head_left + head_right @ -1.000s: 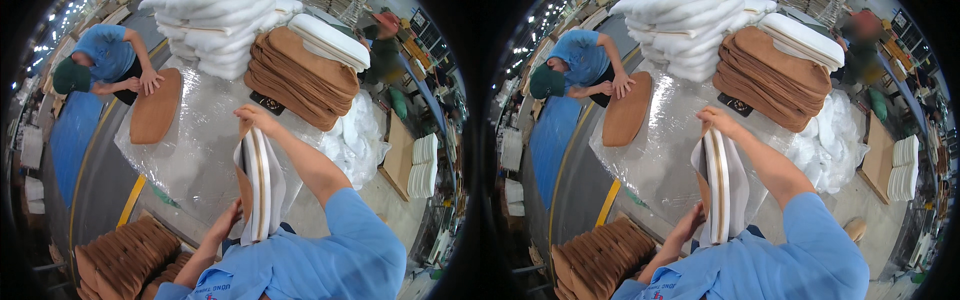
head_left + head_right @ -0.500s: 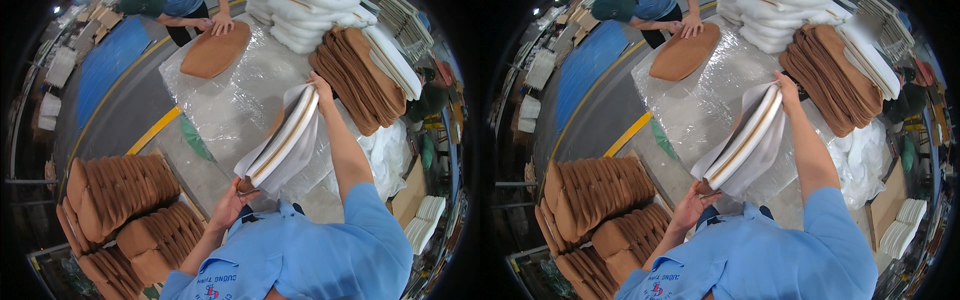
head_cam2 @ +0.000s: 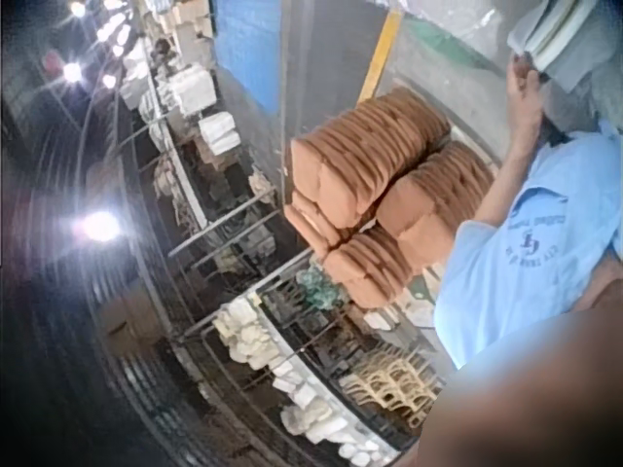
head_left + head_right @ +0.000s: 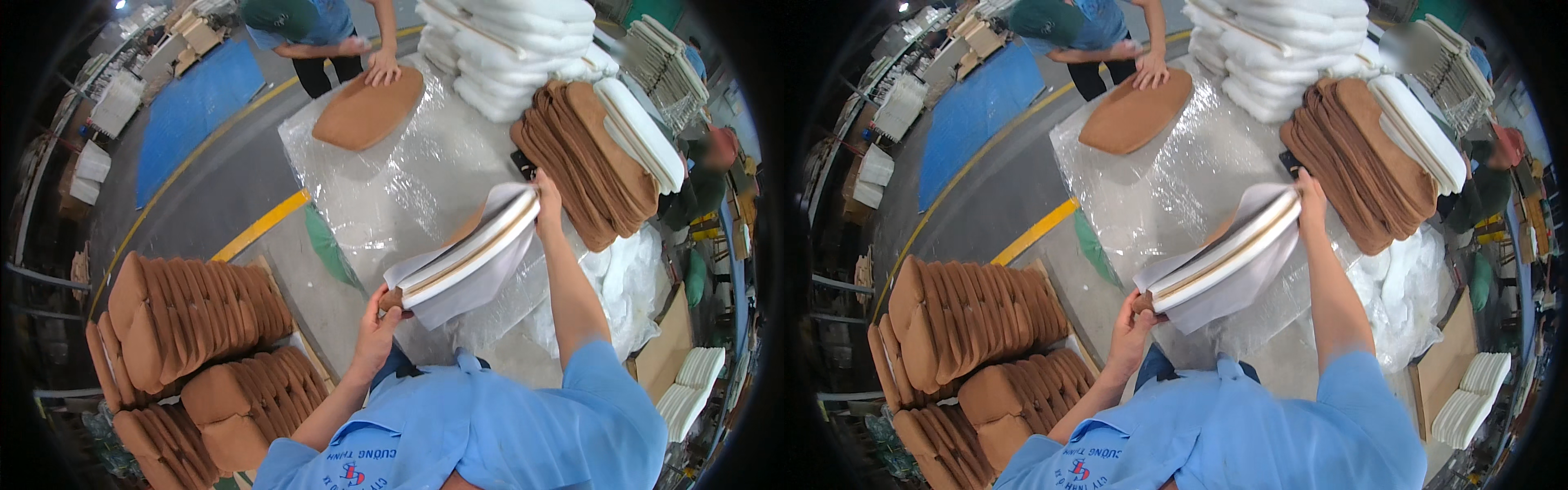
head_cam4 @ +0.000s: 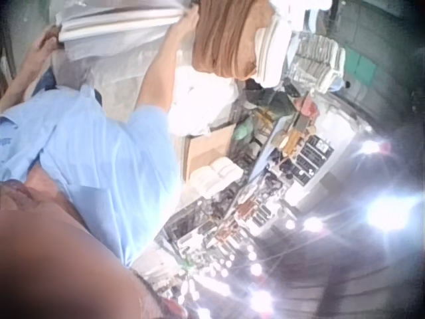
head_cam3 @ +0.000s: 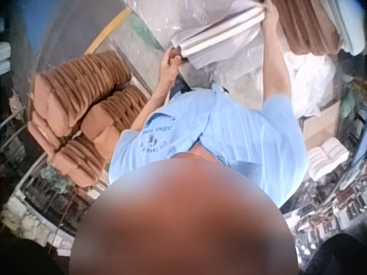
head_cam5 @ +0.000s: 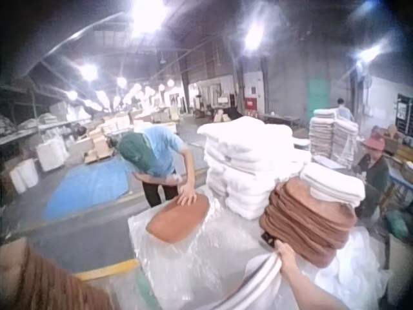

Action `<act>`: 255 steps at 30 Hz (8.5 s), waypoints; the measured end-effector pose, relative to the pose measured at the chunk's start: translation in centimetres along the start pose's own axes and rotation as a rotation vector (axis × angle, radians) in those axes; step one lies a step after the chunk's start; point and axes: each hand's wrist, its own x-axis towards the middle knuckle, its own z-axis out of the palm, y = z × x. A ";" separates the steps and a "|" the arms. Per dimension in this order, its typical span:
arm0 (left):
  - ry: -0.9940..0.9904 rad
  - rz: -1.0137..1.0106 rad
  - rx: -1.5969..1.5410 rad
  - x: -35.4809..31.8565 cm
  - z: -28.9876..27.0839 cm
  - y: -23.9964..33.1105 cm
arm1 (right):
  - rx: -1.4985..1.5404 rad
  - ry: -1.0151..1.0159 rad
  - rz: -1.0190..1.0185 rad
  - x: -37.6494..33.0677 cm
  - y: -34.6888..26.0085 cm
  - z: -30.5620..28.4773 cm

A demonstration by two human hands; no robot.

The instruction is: The person repeatedly picks up brown fabric covers and white foam inserts, inserts the foam into the covers, and stacks the finished cushions. The person works at a table in a factory setting with other workers nearby.

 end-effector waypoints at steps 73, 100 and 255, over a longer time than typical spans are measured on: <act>0.110 0.592 0.508 29.2 11.5 1.7 | -0.137 -0.842 0.035 -0.4 -0.3 9.6; 0.402 -0.653 -0.048 1.5 -6.8 -4.7 | 0.027 -0.158 0.379 -2.8 7.0 1.3; 1.175 -0.227 0.807 -60.4 -40.6 9.7 | 0.025 -1.460 1.035 -84.4 20.3 38.2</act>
